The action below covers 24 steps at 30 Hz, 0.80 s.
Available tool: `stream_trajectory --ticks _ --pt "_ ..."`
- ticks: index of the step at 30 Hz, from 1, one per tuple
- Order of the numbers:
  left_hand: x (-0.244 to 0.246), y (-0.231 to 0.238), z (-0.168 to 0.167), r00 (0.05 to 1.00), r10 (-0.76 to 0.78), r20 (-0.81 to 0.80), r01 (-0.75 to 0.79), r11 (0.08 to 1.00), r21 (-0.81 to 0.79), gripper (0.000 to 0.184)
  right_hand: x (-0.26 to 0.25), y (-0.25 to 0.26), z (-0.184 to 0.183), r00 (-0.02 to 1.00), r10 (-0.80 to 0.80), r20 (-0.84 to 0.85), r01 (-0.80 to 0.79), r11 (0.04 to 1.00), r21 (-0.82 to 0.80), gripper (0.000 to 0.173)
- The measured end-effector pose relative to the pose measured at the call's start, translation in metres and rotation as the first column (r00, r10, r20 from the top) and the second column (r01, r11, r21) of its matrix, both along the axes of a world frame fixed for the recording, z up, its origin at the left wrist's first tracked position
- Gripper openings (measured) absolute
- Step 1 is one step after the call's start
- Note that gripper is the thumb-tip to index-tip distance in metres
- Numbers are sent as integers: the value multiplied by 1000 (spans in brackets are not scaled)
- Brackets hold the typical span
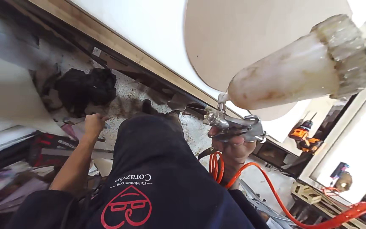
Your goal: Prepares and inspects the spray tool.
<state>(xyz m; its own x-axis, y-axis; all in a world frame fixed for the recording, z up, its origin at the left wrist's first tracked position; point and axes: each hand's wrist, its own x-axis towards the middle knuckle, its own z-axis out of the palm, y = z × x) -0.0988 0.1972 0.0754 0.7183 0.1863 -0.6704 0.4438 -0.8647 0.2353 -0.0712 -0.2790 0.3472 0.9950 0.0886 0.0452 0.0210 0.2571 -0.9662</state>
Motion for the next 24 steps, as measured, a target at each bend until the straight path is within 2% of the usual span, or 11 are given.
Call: stream_trajectory --ticks 3,5,6,8,9,11,14,17,22,23,24 --pt "19 -19 26 991 80 -103 -59 979 194 108 0 1 0 1000 -4 6 4 1000 -14 33" --pt "29 -25 27 984 95 -150 -66 980 190 120 1 3 0 1000 7 14 -7 1000 -14 33" --pt "32 -24 22 986 63 -156 -42 991 129 115 2 3 -1 1000 13 18 -12 1000 -9 32" --pt "33 -16 4 998 -52 -19 52 998 -39 83 2 4 -2 1000 18 19 -18 1000 6 32" --pt "34 -15 -1 996 -71 56 76 992 -96 67 1 4 -2 1000 21 18 -21 1000 10 32" --pt "38 -19 0 991 -30 129 51 986 -160 54 1 3 -2 1000 23 19 -23 1000 8 30" --pt "43 -27 7 988 32 149 1 976 -217 50 0 3 -1 1000 15 17 -15 1000 3 30" --pt "47 -34 10 992 83 94 -56 963 -262 43 0 4 0 1000 -2 8 2 1000 -4 31" --pt "45 -35 0 986 34 161 10 964 -267 26 1 3 1 1000 -11 7 11 1000 -9 31" --pt "43 -33 -3 981 5 196 45 967 -252 27 1 3 1 1000 -13 5 13 1000 -7 31" --pt "41 -31 -7 976 -34 215 85 969 -234 58 2 3 1 1000 -12 7 12 1000 -2 31"
